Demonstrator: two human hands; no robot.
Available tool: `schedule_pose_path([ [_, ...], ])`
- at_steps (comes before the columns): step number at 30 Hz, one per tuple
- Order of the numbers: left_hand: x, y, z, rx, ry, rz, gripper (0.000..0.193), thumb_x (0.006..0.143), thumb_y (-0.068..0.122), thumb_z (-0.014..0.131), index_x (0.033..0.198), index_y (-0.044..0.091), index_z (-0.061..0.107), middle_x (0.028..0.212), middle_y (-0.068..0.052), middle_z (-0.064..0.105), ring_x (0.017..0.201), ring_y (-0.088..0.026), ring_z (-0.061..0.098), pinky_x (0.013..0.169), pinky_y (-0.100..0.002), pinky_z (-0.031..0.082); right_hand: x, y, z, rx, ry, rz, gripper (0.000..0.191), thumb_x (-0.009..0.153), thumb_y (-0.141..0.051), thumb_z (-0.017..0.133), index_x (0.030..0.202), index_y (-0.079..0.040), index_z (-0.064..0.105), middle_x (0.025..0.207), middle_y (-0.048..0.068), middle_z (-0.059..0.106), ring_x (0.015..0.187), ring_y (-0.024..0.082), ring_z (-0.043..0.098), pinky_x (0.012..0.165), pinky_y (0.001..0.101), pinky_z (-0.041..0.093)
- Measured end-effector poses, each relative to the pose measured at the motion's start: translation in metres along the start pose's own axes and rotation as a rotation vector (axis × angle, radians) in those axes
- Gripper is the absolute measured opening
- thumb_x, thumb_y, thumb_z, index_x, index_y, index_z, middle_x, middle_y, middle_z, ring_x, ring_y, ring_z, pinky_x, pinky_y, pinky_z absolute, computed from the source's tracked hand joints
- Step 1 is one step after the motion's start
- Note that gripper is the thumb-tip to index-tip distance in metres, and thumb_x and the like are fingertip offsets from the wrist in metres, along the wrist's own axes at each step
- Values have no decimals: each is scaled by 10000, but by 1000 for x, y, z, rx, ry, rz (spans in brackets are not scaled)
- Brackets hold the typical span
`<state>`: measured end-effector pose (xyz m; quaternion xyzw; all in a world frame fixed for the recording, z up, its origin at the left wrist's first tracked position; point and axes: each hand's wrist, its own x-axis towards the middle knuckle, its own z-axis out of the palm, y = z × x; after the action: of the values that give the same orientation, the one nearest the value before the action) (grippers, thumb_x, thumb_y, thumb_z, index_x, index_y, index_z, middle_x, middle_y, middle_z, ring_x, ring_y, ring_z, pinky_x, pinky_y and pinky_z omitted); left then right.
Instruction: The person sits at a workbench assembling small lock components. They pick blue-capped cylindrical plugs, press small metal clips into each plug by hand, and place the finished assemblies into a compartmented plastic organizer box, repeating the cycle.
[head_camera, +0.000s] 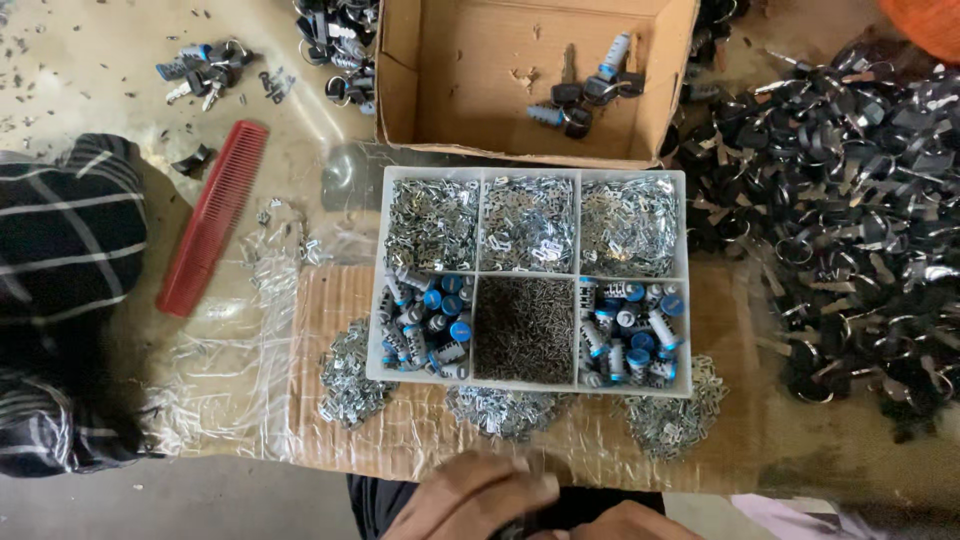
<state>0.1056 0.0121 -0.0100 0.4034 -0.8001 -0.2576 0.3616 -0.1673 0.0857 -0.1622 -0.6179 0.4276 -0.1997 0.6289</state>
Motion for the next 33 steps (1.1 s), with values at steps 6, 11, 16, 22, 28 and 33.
schedule_pose_path([
  [6, -48, -39, 47, -47, -148, -23, 195, 902, 176, 613, 754, 73, 538, 756, -28, 545, 735, -149, 626, 666, -291, 495, -3, 9, -6, -1, -3, -9, 206, 965, -170, 698, 1113, -33, 735, 947, 128, 761, 880, 255, 726, 790, 381, 593],
  [11, -60, -24, 74, -147, -66, -181, 177, 871, 168, 627, 764, 63, 533, 748, -42, 535, 714, -170, 611, 642, -307, 477, -5, 8, -10, -1, 6, -31, 211, 957, -135, 709, 1136, -25, 727, 973, 146, 773, 899, 279, 740, 810, 404, 608],
  [16, -48, -21, 64, -189, -48, -168, 169, 840, 161, 642, 774, 53, 529, 739, -55, 525, 694, -191, 596, 619, -323, 459, -4, 6, -12, 6, 14, -49, 225, 948, -100, 721, 1158, -17, 718, 998, 164, 785, 918, 303, 754, 830, 427, 624],
  [22, -39, -21, 46, -287, -19, -112, 175, 802, 151, 659, 786, 42, 524, 730, -72, 513, 669, -216, 578, 591, -342, 437, -8, 7, -9, 93, 49, -190, 253, 938, -57, 734, 1185, -8, 708, 1029, 185, 800, 941, 332, 770, 854, 454, 642],
  [28, -31, -28, 26, -286, -16, 77, 190, 745, 136, 675, 801, 26, 529, 720, -94, 500, 646, -244, 560, 562, -369, 411, -9, -29, -4, 169, 208, -448, 282, 917, -1, 755, 1196, -9, 716, 1040, 203, 833, 944, 359, 783, 863, 485, 664],
  [33, -21, -29, 12, -219, -24, 104, 206, 754, 93, 726, 836, 21, 551, 755, -100, 540, 678, -250, 595, 587, -362, 481, 12, -94, 1, 19, 417, -441, 329, 843, -40, 810, 1152, -63, 702, 943, 123, 813, 877, 270, 787, 806, 409, 672],
])
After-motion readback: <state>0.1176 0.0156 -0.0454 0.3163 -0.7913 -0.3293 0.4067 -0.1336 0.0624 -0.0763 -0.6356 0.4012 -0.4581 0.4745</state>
